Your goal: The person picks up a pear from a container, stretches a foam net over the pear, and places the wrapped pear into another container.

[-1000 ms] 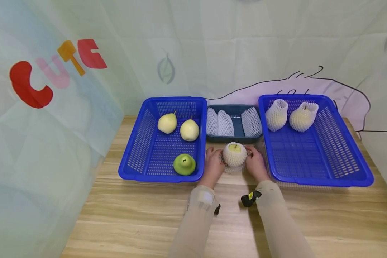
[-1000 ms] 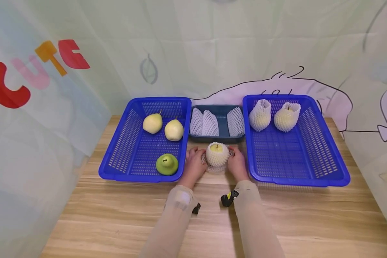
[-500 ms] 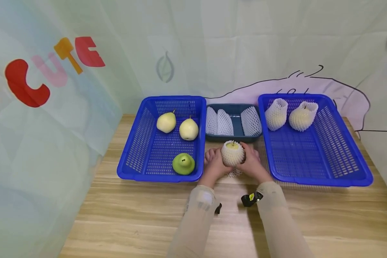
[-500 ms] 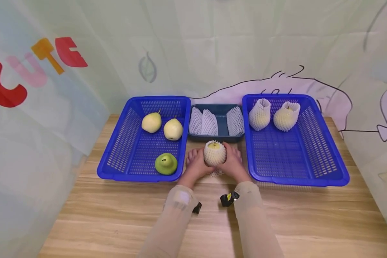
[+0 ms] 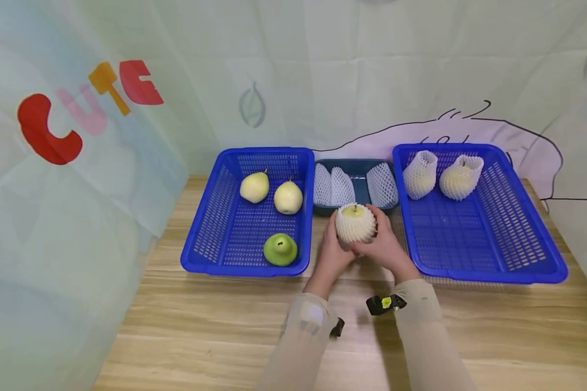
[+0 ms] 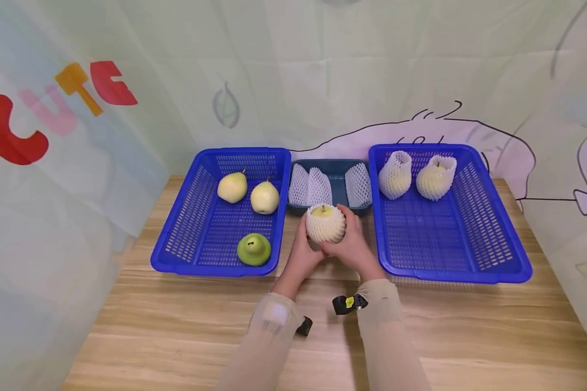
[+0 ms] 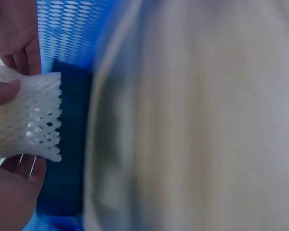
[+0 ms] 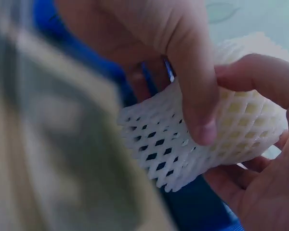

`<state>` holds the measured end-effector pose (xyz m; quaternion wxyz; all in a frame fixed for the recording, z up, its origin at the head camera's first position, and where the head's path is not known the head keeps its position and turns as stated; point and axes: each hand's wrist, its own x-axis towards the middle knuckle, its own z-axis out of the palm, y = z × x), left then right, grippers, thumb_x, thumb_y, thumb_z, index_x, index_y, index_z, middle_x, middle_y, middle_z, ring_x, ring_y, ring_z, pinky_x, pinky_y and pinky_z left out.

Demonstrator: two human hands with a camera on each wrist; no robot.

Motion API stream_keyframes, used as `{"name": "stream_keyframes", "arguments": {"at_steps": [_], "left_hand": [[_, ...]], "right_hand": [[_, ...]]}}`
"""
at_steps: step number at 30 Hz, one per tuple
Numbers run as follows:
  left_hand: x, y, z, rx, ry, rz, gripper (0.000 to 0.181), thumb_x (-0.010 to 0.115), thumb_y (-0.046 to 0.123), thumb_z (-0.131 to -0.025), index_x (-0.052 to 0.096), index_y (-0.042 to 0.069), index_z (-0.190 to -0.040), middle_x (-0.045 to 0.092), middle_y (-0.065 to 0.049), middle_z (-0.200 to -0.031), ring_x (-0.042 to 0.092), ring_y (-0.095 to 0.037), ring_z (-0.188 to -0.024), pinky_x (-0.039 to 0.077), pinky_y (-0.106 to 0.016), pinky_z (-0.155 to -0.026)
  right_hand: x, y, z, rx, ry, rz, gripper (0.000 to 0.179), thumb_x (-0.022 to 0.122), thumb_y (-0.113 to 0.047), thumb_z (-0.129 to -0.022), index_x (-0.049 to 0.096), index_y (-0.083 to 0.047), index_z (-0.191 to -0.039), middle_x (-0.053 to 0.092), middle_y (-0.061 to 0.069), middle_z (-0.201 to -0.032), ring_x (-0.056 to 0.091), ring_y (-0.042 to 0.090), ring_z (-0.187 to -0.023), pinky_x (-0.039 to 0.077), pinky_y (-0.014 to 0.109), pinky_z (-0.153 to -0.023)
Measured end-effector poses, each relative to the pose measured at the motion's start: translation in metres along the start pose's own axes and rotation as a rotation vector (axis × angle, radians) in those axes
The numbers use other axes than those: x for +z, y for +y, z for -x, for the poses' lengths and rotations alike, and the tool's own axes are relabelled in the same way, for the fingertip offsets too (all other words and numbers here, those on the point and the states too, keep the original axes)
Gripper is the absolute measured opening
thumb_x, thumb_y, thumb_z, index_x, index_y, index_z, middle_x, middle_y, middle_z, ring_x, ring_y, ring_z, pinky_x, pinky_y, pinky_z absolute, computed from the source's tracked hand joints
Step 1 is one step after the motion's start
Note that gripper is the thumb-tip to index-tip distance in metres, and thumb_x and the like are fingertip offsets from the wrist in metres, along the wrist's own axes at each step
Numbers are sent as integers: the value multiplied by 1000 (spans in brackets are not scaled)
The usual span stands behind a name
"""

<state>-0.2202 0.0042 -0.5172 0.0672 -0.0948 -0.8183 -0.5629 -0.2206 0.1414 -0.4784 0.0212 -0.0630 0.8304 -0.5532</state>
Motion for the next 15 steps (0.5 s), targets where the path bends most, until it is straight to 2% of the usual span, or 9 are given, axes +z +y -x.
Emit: {"name": "stream_keyframes", "arguments": {"at_steps": [2,3,6,8,10,12,15], "left_hand": [[-1,11,0,46,20,120,94,74,3,-68,18,3,-142,36,-19,-137,40,-30,-122,36,-40,-99],[-2,17,-1,69,33,149,92,74,3,-69,17,3,-141,37,-19,-136,42,-29,-119,39,-38,-96],[-5,40,-3,149,60,206,85,73,2,-71,20,3,-136,42,-19,-129,47,-29,-110,44,-35,-89],[-12,55,-5,208,55,205,78,72,2,-73,23,0,-134,42,-20,-130,46,-30,-113,43,-35,-90],[-23,65,-7,252,49,142,71,71,5,-77,28,-1,-132,42,-20,-131,43,-30,-118,41,-37,-94],[-37,69,-7,262,70,13,62,70,9,-79,36,0,-130,41,-18,-132,38,-30,-122,37,-39,-99],[-56,59,-3,189,114,-242,51,69,13,-79,47,4,-124,40,-16,-130,35,-30,-123,33,-41,-101]], "right_hand": [[-6,-14,2,-27,23,-6,99,78,-8,-68,15,-3,-144,21,25,-140,28,36,-126,25,50,-103],[-9,-22,3,-42,39,0,101,79,-10,-68,14,-3,-145,22,25,-141,28,36,-126,25,50,-104],[-20,-45,3,-70,110,8,102,82,-12,-67,16,-3,-144,28,23,-140,32,34,-125,25,50,-103],[-31,-60,1,-72,175,-18,100,82,-11,-67,18,-4,-143,33,22,-138,36,33,-123,28,48,-102],[-50,-70,-5,-64,241,-53,96,81,-10,-68,20,-6,-142,36,20,-136,40,32,-120,32,48,-100],[-74,-76,-16,-39,287,-45,94,80,-12,-70,19,-7,-141,36,19,-136,40,31,-119,34,48,-99],[-114,-67,-32,26,306,38,95,77,-20,-73,13,-7,-141,31,21,-137,37,34,-120,34,51,-98]]}}
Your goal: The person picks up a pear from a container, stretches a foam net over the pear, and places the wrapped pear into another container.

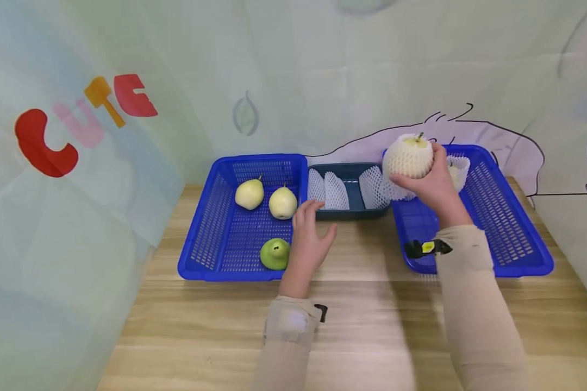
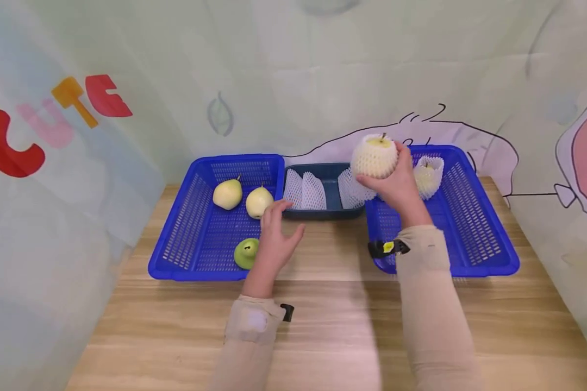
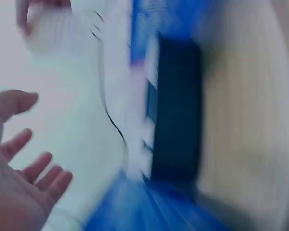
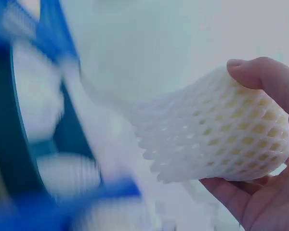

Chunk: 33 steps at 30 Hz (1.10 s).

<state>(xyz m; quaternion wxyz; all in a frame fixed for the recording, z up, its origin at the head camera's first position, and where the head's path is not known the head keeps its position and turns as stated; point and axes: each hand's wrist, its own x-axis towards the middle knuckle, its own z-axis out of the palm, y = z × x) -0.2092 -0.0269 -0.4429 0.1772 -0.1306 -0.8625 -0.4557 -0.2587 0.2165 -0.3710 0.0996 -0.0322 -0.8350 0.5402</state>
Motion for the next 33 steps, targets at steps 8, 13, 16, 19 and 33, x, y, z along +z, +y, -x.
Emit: {"name": "stream_keyframes", "arguments": {"at_steps": [8,13,16,19,33], "left_hand": [[-4,-35,16,-135,-145,-221,41,67,19,-81,54,7,-118,36,-19,-133,30,-36,-126,38,-46,-96],[-5,-39,17,-155,-132,-191,37,67,18,-81,57,7,-116,38,-16,-134,30,-34,-127,38,-46,-96],[-4,-38,17,-158,-133,-175,36,66,18,-82,57,7,-115,38,-15,-135,30,-33,-127,38,-46,-96],[-3,-38,17,-144,-123,-178,35,65,18,-82,58,7,-114,39,-15,-134,31,-34,-127,38,-46,-96],[-4,-34,12,-121,-122,-208,33,65,19,-84,58,9,-115,39,-14,-134,31,-34,-127,39,-45,-95]], "right_hand": [[-42,80,-37,190,-306,148,97,70,-17,-78,-1,6,-139,19,34,-134,31,44,-116,30,55,-97],[-42,112,-40,236,-491,132,94,66,-10,-79,-4,12,-137,15,36,-133,27,47,-118,24,56,-101],[-38,123,-40,232,-496,104,91,66,-5,-77,-1,13,-135,18,36,-131,30,46,-115,26,54,-100],[-33,130,-37,209,-464,90,90,67,-2,-74,3,13,-135,21,35,-129,33,43,-112,29,49,-98],[-27,131,-46,65,-480,332,86,72,-2,-64,17,18,-128,31,34,-115,38,45,-100,37,51,-84]]}}
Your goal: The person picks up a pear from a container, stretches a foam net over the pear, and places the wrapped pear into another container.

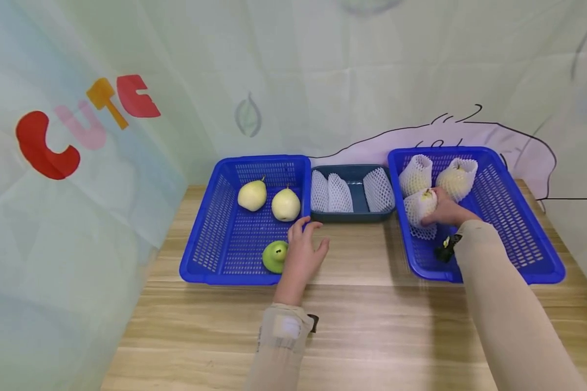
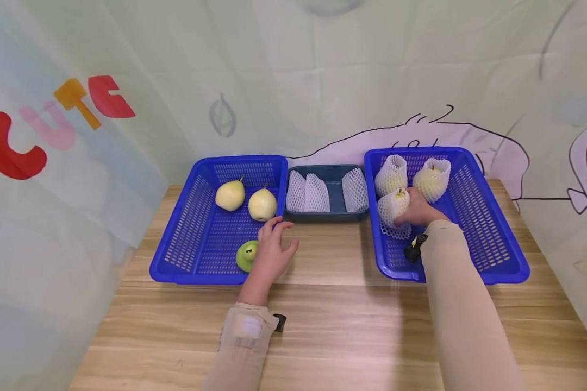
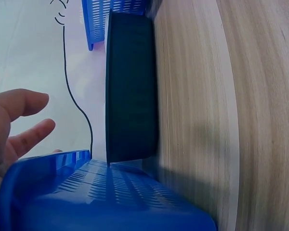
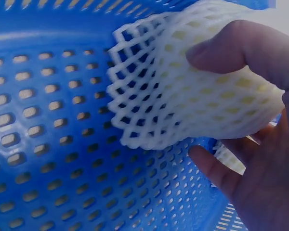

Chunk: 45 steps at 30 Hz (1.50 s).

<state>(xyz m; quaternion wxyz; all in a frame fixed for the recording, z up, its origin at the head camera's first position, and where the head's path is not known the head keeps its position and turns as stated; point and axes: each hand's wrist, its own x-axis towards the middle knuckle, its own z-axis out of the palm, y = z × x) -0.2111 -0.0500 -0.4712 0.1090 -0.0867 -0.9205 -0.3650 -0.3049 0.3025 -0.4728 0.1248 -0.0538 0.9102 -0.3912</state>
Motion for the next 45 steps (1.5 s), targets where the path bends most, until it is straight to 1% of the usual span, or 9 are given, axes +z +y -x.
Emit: {"name": "stream_keyframes", "arguments": {"at_steps": [4,19,22,25,28,32,35,38,45], "left_hand": [[-1,0,0,4,3,-10,33,65,19,-84,58,8,-114,39,-14,-134,31,-34,-126,40,-46,-95],[-1,2,0,-14,-19,18,34,63,19,-85,58,8,-116,39,-13,-135,30,-32,-127,38,-45,-96],[-1,3,0,-19,-28,26,34,63,20,-85,58,9,-117,39,-12,-136,29,-32,-128,38,-45,-97],[0,2,0,-19,-20,20,34,63,21,-85,58,9,-116,39,-12,-135,30,-32,-128,38,-45,-96],[0,2,1,-15,3,20,33,63,20,-84,59,10,-115,41,-12,-134,31,-32,-127,39,-45,-95],[1,1,1,-10,40,43,31,63,18,-83,60,10,-113,44,-12,-131,34,-32,-125,39,-45,-95],[2,2,2,-4,78,63,28,63,16,-82,61,10,-110,46,-12,-128,36,-32,-123,39,-45,-94],[3,3,2,16,120,78,25,62,14,-82,63,9,-106,49,-11,-124,38,-31,-120,40,-45,-92],[-3,5,6,70,220,133,19,62,8,-80,66,8,-98,53,-10,-118,41,-31,-115,40,-45,-90]], "right_hand": [[1,-1,-2,-17,10,19,88,74,-4,-66,17,20,-129,31,36,-118,38,46,-103,36,55,-87],[-16,-10,15,112,-108,-91,111,74,-19,-76,-12,5,-142,13,39,-138,22,52,-125,18,62,-101],[-25,-23,24,143,-32,-127,112,73,-24,-79,-15,-1,-143,4,36,-144,12,52,-130,16,64,-101],[-27,-44,36,143,134,-210,105,69,-33,-82,-9,-6,-146,1,29,-148,5,47,-134,14,63,-102],[-13,-62,44,144,323,-287,88,64,-39,-85,11,-10,-147,17,22,-148,15,38,-135,19,56,-105],[23,-80,49,118,458,-350,60,61,-23,-88,34,-2,-138,36,22,-137,33,36,-127,30,50,-101],[52,-90,51,79,466,-335,51,57,-7,-88,38,6,-133,36,27,-134,35,41,-123,31,50,-99],[74,-91,48,62,464,-233,48,54,1,-85,41,7,-131,31,27,-136,31,41,-125,28,47,-102],[93,-91,45,22,478,-47,50,39,8,-80,43,7,-129,30,26,-138,29,40,-128,25,47,-105]]}}
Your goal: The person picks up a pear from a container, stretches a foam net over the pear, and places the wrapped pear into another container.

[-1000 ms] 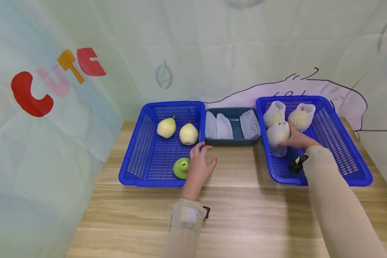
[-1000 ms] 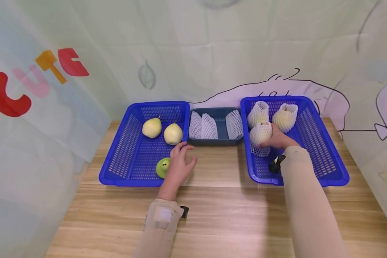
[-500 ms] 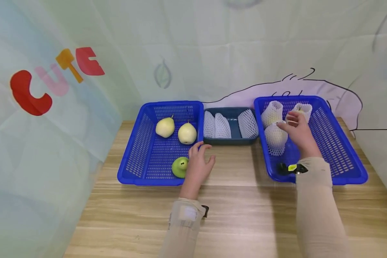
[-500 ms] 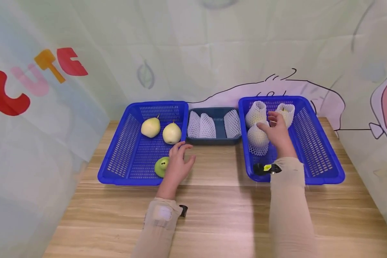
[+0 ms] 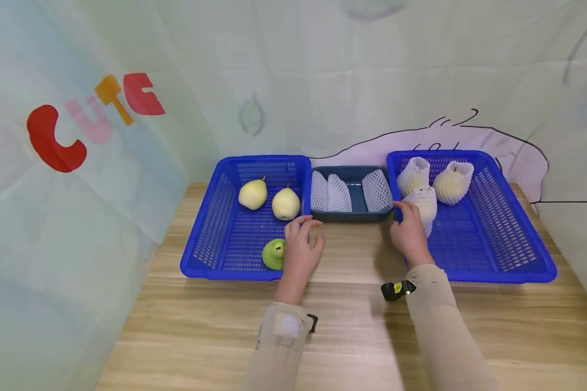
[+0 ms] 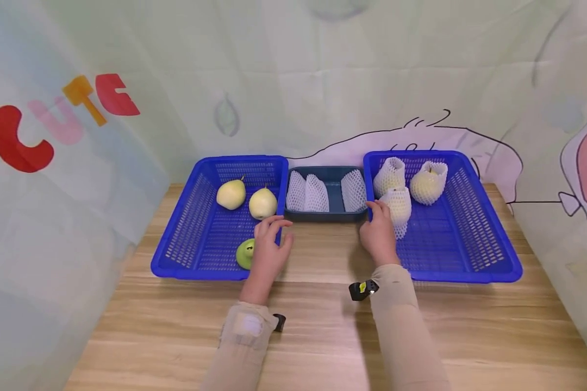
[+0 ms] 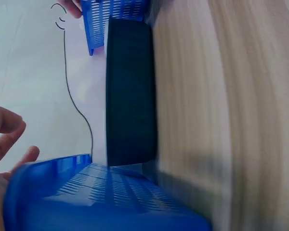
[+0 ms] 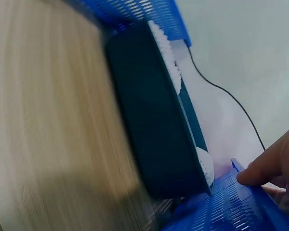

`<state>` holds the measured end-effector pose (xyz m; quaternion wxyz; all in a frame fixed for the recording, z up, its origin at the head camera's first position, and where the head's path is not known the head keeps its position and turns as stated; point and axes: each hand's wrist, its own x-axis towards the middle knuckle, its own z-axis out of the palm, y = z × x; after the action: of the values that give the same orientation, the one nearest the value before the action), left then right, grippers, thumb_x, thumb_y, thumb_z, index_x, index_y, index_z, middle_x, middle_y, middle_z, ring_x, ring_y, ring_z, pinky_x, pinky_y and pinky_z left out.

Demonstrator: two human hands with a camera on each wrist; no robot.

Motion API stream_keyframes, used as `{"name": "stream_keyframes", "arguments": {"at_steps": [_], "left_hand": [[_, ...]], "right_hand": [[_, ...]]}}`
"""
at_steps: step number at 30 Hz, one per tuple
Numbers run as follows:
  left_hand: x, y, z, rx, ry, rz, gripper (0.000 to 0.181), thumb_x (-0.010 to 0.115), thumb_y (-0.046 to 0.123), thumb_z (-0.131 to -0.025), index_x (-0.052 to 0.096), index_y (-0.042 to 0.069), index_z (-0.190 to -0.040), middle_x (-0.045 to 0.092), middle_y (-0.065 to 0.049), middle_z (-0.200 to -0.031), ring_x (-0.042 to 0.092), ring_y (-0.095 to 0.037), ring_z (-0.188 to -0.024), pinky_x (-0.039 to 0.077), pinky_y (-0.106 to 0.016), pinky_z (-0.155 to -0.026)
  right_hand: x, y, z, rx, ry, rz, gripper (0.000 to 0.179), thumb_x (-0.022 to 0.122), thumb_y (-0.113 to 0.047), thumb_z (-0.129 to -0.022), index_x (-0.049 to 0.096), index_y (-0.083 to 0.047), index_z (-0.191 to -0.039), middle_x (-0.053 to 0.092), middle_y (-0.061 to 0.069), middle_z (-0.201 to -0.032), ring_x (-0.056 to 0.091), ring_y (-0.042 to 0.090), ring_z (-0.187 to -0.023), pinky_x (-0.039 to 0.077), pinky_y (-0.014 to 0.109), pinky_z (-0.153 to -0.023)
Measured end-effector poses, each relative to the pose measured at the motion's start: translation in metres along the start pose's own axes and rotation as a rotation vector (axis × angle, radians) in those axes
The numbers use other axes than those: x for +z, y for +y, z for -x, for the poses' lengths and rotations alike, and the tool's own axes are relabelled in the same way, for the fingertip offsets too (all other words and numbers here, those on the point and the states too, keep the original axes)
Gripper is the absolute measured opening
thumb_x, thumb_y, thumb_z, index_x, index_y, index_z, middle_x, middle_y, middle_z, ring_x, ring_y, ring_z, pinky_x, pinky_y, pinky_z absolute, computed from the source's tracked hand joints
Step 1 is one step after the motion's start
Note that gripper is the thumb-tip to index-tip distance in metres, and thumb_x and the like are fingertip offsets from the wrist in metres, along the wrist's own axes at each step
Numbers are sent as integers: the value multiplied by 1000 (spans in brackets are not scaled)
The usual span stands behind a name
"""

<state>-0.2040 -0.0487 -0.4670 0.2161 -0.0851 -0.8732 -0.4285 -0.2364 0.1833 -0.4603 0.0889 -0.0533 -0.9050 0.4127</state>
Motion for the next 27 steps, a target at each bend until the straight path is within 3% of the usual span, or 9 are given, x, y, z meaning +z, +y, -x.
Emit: {"name": "stream_keyframes", "arguments": {"at_steps": [4,8,10,13,16,18,20,23,27], "left_hand": [[-24,14,-12,51,-8,81,20,62,9,-81,65,6,-100,53,-12,-118,39,-32,-114,36,-46,-92],[-75,29,-49,88,-40,152,26,61,11,-85,60,3,-109,51,-16,-119,39,-32,-113,36,-43,-91],[-99,25,-75,40,-45,148,29,59,12,-87,57,1,-114,49,-17,-120,41,-31,-111,38,-42,-90],[-119,0,-111,-111,-108,79,34,54,15,-91,52,0,-121,46,-18,-124,42,-32,-113,38,-42,-92],[-120,-37,-135,-296,-257,-24,41,50,21,-93,44,0,-128,40,-23,-131,39,-36,-120,35,-47,-97],[-113,-63,-141,-398,-366,-96,47,49,24,-94,37,0,-133,34,-26,-136,33,-40,-125,31,-50,-100],[-103,-85,-144,-475,-436,-152,54,49,27,-94,31,0,-137,29,-28,-140,26,-42,-129,27,-52,-102],[-90,-110,-145,-505,-449,-180,62,51,29,-93,24,0,-142,21,-28,-144,17,-43,-133,21,-53,-105],[-82,-132,-146,-479,-377,-170,70,54,27,-92,16,1,-145,13,-26,-148,9,-42,-134,18,-53,-106]], "right_hand": [[2,2,2,24,-1,-18,50,39,6,-81,41,7,-131,32,26,-138,29,39,-129,24,45,-106],[0,5,1,69,2,-77,52,40,6,-81,41,5,-132,34,27,-138,30,38,-129,24,45,-106],[-2,6,1,91,3,-90,52,40,6,-81,41,3,-134,35,28,-138,32,38,-128,25,46,-105],[-5,6,1,127,5,-98,53,40,4,-82,40,0,-135,38,28,-137,36,39,-124,29,48,-102],[-6,7,1,159,0,-96,54,40,3,-83,40,-2,-136,39,28,-136,39,40,-120,31,49,-100],[-7,8,2,172,-4,-97,54,40,2,-83,39,-2,-137,40,28,-135,41,40,-118,32,49,-99],[-7,8,1,174,-2,-102,53,40,2,-84,39,-2,-137,40,29,-134,41,40,-117,32,49,-98],[-5,8,0,164,10,-112,52,41,3,-84,41,-2,-136,41,29,-133,42,39,-116,33,50,-98],[2,5,-3,140,13,-127,51,43,3,-83,43,-2,-134,43,28,-132,43,39,-115,33,49,-97]]}}
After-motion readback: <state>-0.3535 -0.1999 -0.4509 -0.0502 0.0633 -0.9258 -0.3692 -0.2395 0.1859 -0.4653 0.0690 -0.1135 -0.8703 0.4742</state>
